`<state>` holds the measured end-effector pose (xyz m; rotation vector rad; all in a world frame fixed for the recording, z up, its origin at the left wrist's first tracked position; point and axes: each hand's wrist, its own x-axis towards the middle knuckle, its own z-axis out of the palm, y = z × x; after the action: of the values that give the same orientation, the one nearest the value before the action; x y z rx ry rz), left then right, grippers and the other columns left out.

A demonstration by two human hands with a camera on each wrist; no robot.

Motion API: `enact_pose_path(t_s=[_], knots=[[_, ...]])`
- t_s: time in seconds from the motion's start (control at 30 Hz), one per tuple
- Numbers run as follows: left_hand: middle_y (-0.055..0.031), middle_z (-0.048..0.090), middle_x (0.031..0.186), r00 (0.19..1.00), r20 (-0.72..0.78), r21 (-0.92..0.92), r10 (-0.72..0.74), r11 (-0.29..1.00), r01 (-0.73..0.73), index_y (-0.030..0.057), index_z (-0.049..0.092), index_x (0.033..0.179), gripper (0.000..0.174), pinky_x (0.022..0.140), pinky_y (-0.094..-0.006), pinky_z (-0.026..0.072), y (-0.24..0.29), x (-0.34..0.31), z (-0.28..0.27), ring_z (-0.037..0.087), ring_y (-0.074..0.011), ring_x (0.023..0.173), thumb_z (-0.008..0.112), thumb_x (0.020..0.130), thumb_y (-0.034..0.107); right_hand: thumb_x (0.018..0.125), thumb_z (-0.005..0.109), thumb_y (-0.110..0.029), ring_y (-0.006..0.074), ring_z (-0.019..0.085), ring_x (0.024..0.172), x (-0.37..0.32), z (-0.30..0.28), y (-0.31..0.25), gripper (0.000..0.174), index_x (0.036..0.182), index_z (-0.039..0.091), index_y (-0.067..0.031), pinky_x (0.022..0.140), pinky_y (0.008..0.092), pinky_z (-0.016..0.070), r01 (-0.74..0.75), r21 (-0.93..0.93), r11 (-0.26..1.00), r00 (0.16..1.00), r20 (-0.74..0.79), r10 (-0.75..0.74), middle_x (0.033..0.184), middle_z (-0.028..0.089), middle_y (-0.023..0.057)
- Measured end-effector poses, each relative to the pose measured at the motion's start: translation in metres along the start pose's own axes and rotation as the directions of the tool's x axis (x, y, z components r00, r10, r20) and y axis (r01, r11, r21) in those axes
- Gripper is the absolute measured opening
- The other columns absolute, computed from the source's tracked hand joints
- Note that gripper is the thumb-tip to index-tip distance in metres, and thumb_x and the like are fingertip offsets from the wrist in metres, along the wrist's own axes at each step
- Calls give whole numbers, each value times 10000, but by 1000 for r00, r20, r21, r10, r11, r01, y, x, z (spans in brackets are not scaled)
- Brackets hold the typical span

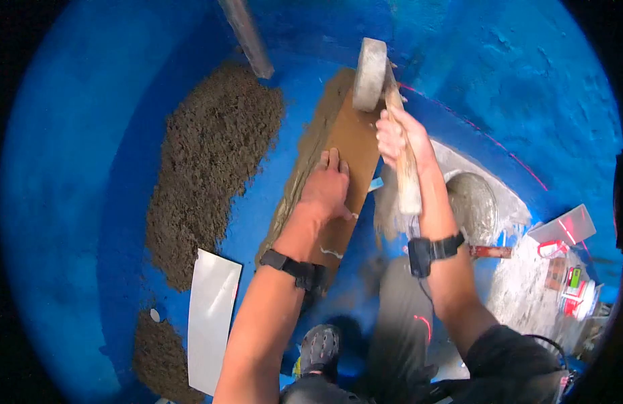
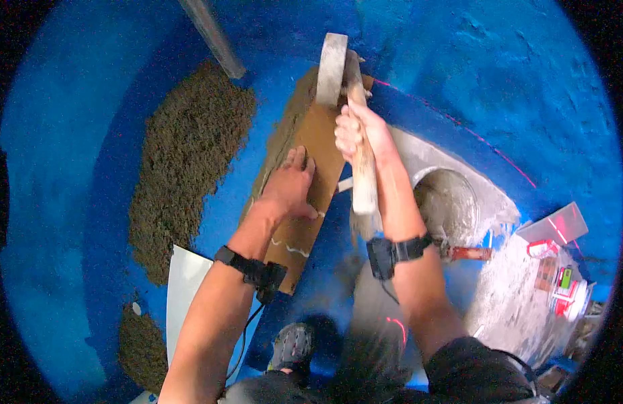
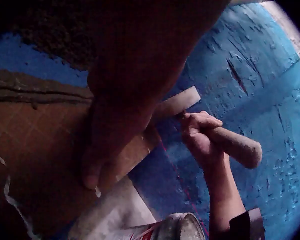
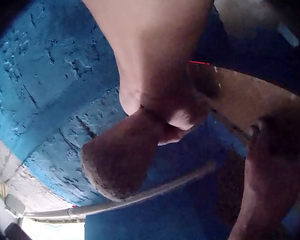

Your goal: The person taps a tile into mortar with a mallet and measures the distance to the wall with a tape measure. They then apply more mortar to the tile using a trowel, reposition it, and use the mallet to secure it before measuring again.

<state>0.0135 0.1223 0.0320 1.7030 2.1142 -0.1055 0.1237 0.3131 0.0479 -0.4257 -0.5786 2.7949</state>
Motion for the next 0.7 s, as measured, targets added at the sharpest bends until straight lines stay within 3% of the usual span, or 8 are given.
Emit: enact_pose_path(t_s=[0.07, 0.2, 0.23, 0.33, 0.47, 0.6, 0.63, 0.7], knots=[[-342, 248, 1670, 1000, -5, 2, -5, 1000, 5, -70, 400, 1549, 1212, 1261, -442, 343, -3, 0, -1, 299, -464, 1550, 985, 596, 397, 1090, 570, -307, 92, 441, 463, -14, 4, 13, 186, 1031, 545, -132, 384, 270, 366, 82, -20, 996, 995, -50, -83, 658, 457, -54], [-341, 246, 1672, 999, -37, -41, 9, 999, -10, -62, 406, 1549, 1208, 1257, -445, 349, -4, -2, 2, 309, -466, 1545, 984, 592, 394, 1088, 574, -306, 93, 442, 468, 11, -12, 23, 190, 1012, 541, -135, 395, 283, 354, 35, -47, 998, 984, -171, -42, 668, 472, -61], [-341, 249, 1671, 999, -47, -39, 7, 999, -9, -57, 410, 1548, 1205, 1252, -447, 357, -5, -2, -1, 318, -468, 1540, 985, 590, 394, 1086, 576, -314, 89, 445, 478, 14, -4, 11, 201, 997, 544, -136, 404, 286, 353, -50, -92, 995, 992, -120, 39, 668, 471, -66], [-338, 247, 1672, 999, -40, -59, 7, 998, -9, -48, 411, 1553, 1206, 1239, -452, 377, -7, -3, -2, 338, -474, 1529, 987, 588, 391, 1085, 577, -325, 90, 453, 485, 1, 8, 5, 215, 992, 553, -133, 408, 286, 367, -52, -50, 997, 998, -43, 50, 669, 475, -63], [-338, 252, 1670, 998, -52, -31, 21, 999, -23, -47, 417, 1550, 1204, 1224, -456, 398, -7, -3, 0, 352, -478, 1520, 990, 582, 381, 1078, 595, -327, 91, 457, 485, -5, -8, 25, 217, 1008, 564, -124, 414, 272, 393, 38, -51, 998, 995, -95, -43, 666, 474, -51], [-332, 255, 1671, 997, -77, -53, 15, 998, -19, -46, 424, 1546, 1199, 1223, -462, 397, -10, 0, 0, 349, -478, 1520, 994, 575, 368, 1068, 600, -285, 89, 461, 490, 14, 5, 9, 189, 987, 550, -122, 422, 267, 400, -88, 52, 995, 984, -151, 95, 658, 436, -53], [-331, 254, 1671, 997, -71, -62, 11, 998, -16, -44, 426, 1546, 1201, 1224, -463, 395, -9, -2, 3, 344, -477, 1523, 995, 571, 367, 1054, 613, -292, 86, 459, 495, 17, 6, 10, 190, 981, 536, -135, 424, 268, 404, -46, 180, 983, 997, -59, 58, 662, 437, -57], [-329, 251, 1673, 998, -66, -81, 16, 996, -21, -39, 426, 1547, 1204, 1225, -465, 393, -10, -4, 6, 339, -475, 1526, 994, 567, 368, 1051, 618, -300, 86, 455, 496, 3, 2, 20, 196, 983, 531, -138, 427, 270, 405, -14, 77, 997, 996, -82, 20, 663, 438, -57]])
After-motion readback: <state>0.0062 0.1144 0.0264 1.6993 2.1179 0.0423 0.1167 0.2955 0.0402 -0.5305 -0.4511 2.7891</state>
